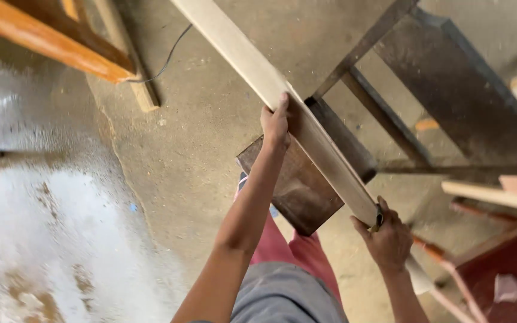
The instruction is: Sanding a wooden chair frame using a sanding block
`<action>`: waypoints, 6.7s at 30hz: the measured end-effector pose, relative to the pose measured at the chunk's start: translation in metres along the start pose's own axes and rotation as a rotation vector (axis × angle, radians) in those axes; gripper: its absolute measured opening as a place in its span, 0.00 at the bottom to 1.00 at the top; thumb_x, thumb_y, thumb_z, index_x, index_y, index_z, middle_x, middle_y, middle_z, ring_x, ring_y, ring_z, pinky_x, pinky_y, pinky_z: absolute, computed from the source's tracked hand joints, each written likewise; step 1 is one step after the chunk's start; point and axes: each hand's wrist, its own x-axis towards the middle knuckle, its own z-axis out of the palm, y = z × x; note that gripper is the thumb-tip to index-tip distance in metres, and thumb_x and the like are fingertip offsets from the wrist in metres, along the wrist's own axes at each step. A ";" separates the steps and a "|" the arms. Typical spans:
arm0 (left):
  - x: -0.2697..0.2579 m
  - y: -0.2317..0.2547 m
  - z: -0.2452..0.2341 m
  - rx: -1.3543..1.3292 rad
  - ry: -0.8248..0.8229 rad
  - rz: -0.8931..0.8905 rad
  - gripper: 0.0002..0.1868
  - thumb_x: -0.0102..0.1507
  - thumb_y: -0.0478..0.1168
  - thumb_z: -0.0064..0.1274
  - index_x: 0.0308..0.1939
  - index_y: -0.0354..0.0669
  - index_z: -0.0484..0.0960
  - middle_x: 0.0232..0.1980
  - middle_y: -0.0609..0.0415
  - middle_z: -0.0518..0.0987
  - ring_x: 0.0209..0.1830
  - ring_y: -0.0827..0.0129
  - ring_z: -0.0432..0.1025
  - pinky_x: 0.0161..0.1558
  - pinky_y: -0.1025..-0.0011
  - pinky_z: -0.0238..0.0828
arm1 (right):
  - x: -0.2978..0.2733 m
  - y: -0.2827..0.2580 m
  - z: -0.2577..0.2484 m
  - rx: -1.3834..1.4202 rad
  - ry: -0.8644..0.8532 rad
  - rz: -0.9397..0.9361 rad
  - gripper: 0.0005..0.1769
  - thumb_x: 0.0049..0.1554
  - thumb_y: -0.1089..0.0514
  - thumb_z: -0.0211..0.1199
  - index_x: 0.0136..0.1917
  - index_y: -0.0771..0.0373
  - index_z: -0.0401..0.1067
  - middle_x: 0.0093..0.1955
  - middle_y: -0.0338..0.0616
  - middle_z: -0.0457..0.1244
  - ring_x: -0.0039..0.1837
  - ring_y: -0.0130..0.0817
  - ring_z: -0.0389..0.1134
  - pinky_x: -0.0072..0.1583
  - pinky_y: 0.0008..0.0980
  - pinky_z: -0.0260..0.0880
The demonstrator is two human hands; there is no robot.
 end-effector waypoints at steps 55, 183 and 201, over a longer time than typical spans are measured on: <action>-0.307 -0.198 0.112 -0.184 -0.486 -0.423 0.52 0.68 0.76 0.08 0.80 0.41 0.55 0.82 0.43 0.54 0.83 0.54 0.46 0.81 0.55 0.39 | 0.030 0.173 -0.026 0.658 -0.172 -0.686 0.25 0.66 0.55 0.47 0.70 0.71 0.69 0.73 0.63 0.60 0.75 0.58 0.61 0.73 0.50 0.60; -0.067 -0.039 0.114 0.089 -0.001 0.399 0.41 0.72 0.61 0.26 0.84 0.48 0.39 0.26 0.69 0.64 0.21 0.81 0.52 0.26 0.75 0.55 | 0.247 0.023 0.072 1.213 -0.393 -0.195 0.24 0.70 0.47 0.49 0.71 0.65 0.65 0.65 0.54 0.68 0.65 0.45 0.71 0.64 0.34 0.74; -0.146 -0.077 0.125 0.164 0.232 0.310 0.54 0.63 0.69 0.33 0.82 0.40 0.37 0.60 0.42 0.74 0.54 0.62 0.72 0.55 0.65 0.69 | 0.179 0.072 0.043 1.260 -0.511 -0.250 0.23 0.72 0.58 0.52 0.78 0.60 0.57 0.80 0.53 0.52 0.81 0.43 0.55 0.77 0.32 0.60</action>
